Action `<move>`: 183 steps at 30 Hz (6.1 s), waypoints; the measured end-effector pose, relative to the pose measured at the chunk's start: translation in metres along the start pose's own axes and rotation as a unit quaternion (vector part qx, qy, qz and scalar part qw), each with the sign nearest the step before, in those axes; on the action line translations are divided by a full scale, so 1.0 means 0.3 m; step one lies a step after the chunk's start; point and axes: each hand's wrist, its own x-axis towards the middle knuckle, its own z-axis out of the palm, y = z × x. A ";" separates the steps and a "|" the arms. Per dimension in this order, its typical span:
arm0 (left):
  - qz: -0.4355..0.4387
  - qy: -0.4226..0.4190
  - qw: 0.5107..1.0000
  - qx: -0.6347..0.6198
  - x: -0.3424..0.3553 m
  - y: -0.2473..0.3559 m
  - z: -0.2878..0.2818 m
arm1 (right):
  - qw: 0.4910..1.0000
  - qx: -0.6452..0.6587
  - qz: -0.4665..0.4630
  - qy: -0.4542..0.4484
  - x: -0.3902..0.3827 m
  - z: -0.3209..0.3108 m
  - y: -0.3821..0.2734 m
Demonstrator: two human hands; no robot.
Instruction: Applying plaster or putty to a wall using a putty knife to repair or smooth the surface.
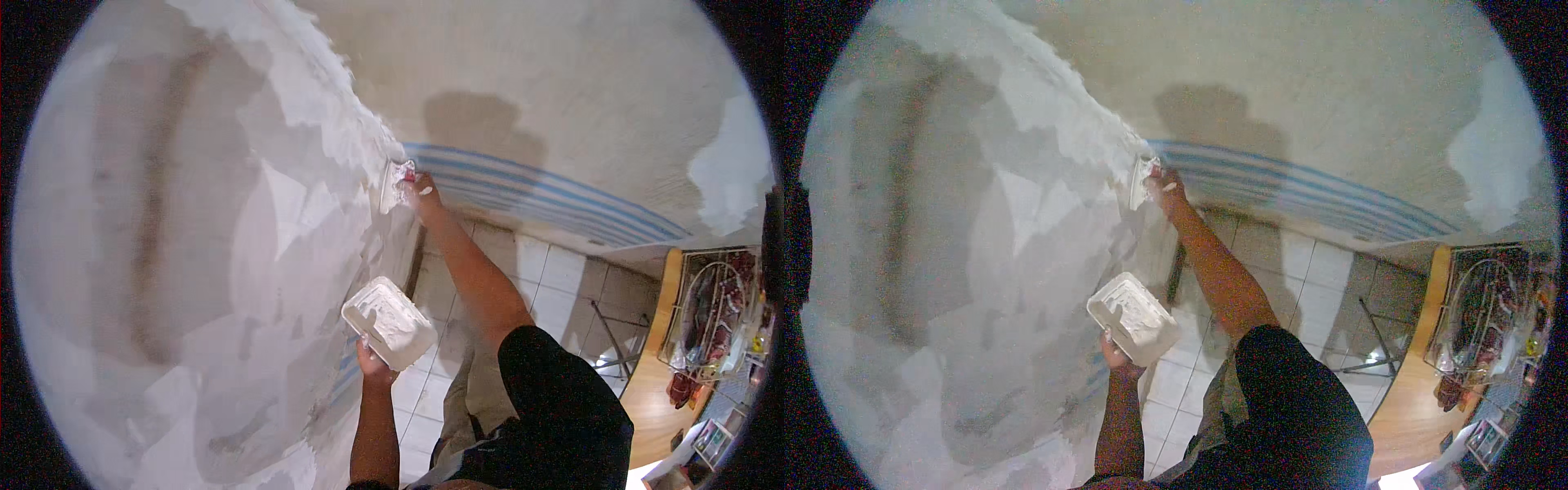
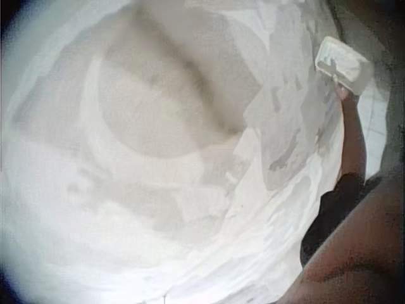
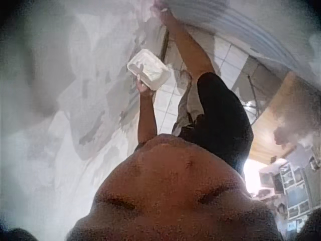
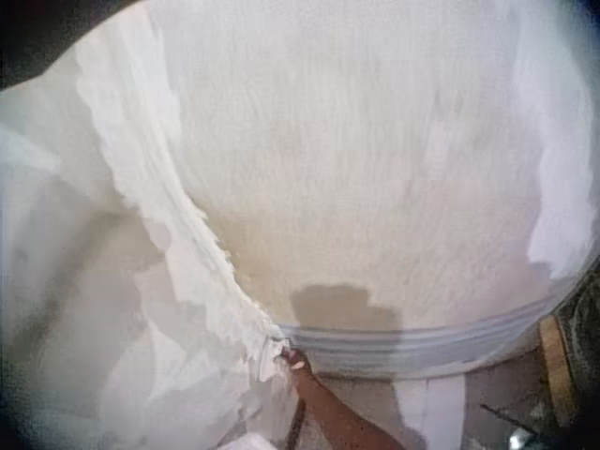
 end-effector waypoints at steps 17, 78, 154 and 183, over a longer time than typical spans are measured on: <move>0.107 -0.083 0.987 -0.083 -0.123 -0.015 0.134 | 0.867 -0.372 -0.281 0.178 -0.416 -0.140 -0.397; 0.191 -0.097 0.971 -0.103 -0.236 -0.036 0.262 | 0.941 0.242 -0.133 -0.197 -0.211 -0.207 -0.740; 0.282 -0.151 0.945 -0.067 -0.399 -0.063 0.536 | 0.907 0.276 -0.143 -0.283 -0.782 -0.407 -0.638; 0.392 -0.007 0.920 -0.020 -0.509 0.038 0.355 | 0.791 -0.468 -0.358 -0.166 -0.912 -0.213 -0.486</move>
